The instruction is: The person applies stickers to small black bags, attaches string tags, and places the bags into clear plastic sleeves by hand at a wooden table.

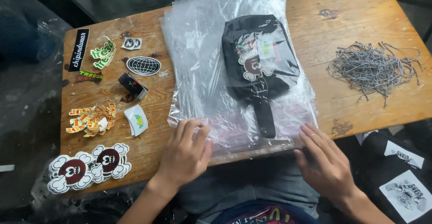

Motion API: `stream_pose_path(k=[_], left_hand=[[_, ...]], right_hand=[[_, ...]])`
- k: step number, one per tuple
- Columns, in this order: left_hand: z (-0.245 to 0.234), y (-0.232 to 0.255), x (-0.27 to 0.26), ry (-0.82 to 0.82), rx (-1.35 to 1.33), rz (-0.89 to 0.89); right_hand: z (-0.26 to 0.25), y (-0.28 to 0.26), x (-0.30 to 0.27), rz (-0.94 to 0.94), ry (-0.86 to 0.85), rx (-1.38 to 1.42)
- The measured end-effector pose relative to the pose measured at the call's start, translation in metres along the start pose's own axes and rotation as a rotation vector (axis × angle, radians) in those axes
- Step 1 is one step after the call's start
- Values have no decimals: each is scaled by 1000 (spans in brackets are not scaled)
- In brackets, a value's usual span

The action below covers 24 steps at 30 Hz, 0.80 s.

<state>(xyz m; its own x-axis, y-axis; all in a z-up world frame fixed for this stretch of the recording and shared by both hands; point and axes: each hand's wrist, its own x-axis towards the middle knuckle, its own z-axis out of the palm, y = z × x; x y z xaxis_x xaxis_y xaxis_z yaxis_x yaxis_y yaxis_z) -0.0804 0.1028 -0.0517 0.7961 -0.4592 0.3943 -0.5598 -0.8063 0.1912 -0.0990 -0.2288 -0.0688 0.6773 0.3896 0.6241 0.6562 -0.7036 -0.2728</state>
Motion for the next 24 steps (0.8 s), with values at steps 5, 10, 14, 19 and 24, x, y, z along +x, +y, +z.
stream_pose_path(k=[5, 10, 14, 19, 24], left_hand=[[-14, -22, -6, -100, -136, 75], [-15, -38, -5, -184, 39, 234], [-12, -36, 5, -231, 162, 383], [-4, -40, 14, -190, 35, 428], [12, -53, 15, -137, -251, 377]], right_hand=[[-18, 45, -7, -14, 113, 68], [-24, 87, 6, -121, -232, -70], [-16, 108, 20, -350, -302, -105], [-12, 115, 44, -476, -247, 5], [-11, 123, 51, -342, -361, 319]])
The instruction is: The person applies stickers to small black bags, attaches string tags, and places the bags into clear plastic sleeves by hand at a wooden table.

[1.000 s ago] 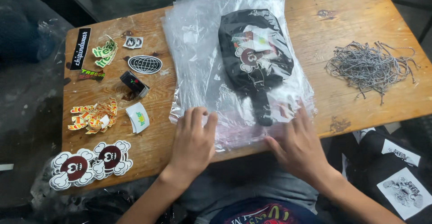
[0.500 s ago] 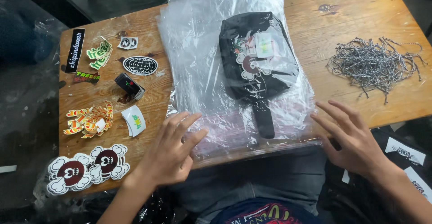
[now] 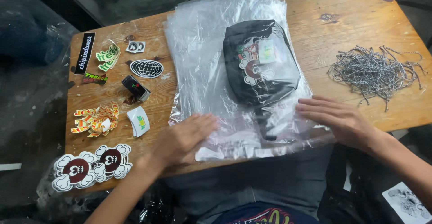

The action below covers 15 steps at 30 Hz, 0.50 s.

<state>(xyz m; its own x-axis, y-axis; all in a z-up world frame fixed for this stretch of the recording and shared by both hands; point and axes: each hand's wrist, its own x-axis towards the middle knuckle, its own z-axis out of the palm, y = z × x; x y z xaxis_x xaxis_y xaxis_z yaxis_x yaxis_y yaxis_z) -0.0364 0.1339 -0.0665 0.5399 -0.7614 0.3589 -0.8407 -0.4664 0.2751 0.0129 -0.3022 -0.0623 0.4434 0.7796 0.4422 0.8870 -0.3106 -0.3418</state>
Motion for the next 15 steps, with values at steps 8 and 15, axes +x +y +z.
stream_pose_path(k=[8, 15], left_hand=[[-25, 2, 34, 87, -505, -773], [5, -23, 57, 346, -376, -1026]], right_hand=[[-2, 8, 47, 700, 110, 256], [17, 20, 85, 1013, 118, 158]])
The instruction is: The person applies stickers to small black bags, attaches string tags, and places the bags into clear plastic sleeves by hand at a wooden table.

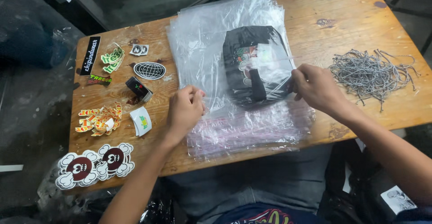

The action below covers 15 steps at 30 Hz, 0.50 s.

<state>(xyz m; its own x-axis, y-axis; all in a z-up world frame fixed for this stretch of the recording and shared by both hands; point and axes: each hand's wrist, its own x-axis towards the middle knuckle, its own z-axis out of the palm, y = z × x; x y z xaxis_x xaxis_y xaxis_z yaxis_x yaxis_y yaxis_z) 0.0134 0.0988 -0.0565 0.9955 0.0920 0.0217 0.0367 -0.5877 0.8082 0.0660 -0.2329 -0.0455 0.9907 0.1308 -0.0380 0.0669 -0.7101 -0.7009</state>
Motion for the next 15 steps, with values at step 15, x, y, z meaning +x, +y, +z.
stream_pose_path(k=[15], left_hand=[[34, 57, -31, -83, 751, 847]], right_hand=[[-7, -20, 19, 222, -174, -157]])
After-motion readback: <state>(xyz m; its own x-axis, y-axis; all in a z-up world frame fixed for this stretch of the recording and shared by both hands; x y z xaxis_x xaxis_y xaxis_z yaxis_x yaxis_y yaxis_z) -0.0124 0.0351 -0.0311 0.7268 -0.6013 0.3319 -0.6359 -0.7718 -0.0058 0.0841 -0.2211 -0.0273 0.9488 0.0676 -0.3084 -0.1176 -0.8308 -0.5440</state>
